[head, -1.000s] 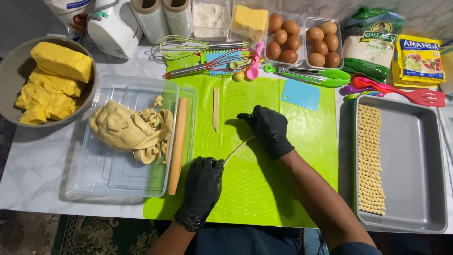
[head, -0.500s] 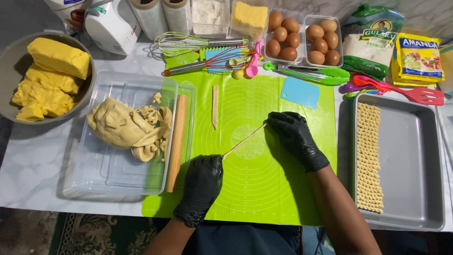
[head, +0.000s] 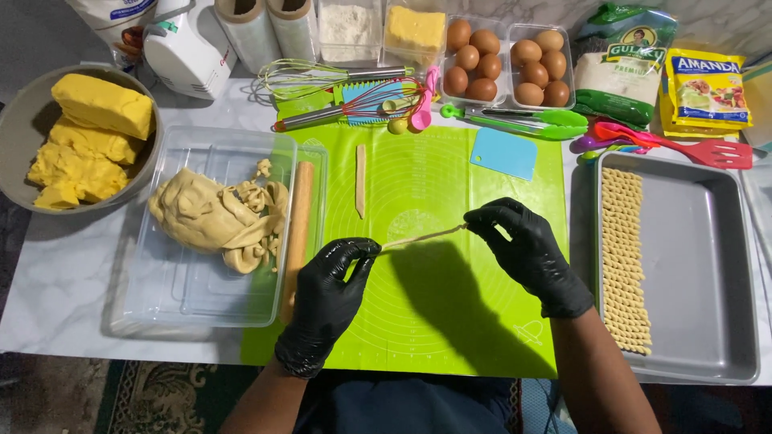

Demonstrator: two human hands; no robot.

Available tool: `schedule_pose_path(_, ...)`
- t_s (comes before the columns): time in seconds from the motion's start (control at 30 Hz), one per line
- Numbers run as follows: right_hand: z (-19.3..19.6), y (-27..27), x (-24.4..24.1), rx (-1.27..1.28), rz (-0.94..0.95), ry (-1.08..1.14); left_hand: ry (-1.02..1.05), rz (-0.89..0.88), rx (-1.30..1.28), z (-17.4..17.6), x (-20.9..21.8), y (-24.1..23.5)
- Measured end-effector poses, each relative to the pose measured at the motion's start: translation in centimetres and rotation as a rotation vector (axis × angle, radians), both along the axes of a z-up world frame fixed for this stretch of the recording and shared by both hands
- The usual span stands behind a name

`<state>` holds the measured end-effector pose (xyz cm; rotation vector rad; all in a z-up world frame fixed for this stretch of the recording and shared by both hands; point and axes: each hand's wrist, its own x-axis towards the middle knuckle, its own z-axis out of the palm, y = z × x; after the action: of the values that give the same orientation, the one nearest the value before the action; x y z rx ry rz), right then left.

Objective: The person rolls a small piece of dough into a thin rope on a green silicone mat, twists it, and cuts it into small segments using a blue plastic scraper. The cut pieces are then placed onto a metal baking tray. The person repeats this process with additional pieces of dough.

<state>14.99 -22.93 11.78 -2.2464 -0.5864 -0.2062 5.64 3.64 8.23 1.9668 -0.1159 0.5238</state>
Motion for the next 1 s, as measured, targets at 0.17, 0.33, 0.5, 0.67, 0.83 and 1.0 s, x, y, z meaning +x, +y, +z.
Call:
schedule_pose_path(0.17,5.3,0.7,-2.7,0.053,0.193,0.046,0.009,-0.061,-0.100,4.4,0.5,-1.5)
schedule_pose_path(0.33,7.2,1.2,-4.2,0.087,0.337,0.097,0.087,-0.142,-0.239,6.9,0.8,-3.5)
schedule_pose_path(0.5,7.5,1.5,-4.5,0.124,0.375,-0.026,0.348,-0.293,-0.545,8.1,0.9,-4.3)
schedule_pose_path(0.67,6.6,1.1,-4.7,0.083,0.349,-0.178,0.446,-0.308,-0.716,8.3,1.0,-4.6)
schedule_pose_path(0.83,6.4,0.6,-4.7,-0.021,0.335,-0.341,0.536,-0.315,-0.809,11.6,0.6,-4.6)
schedule_pose_path(1.0,8.7,1.0,-5.5,0.141,0.339,-0.250,0.353,-0.529,-1.171,7.5,0.6,-5.0)
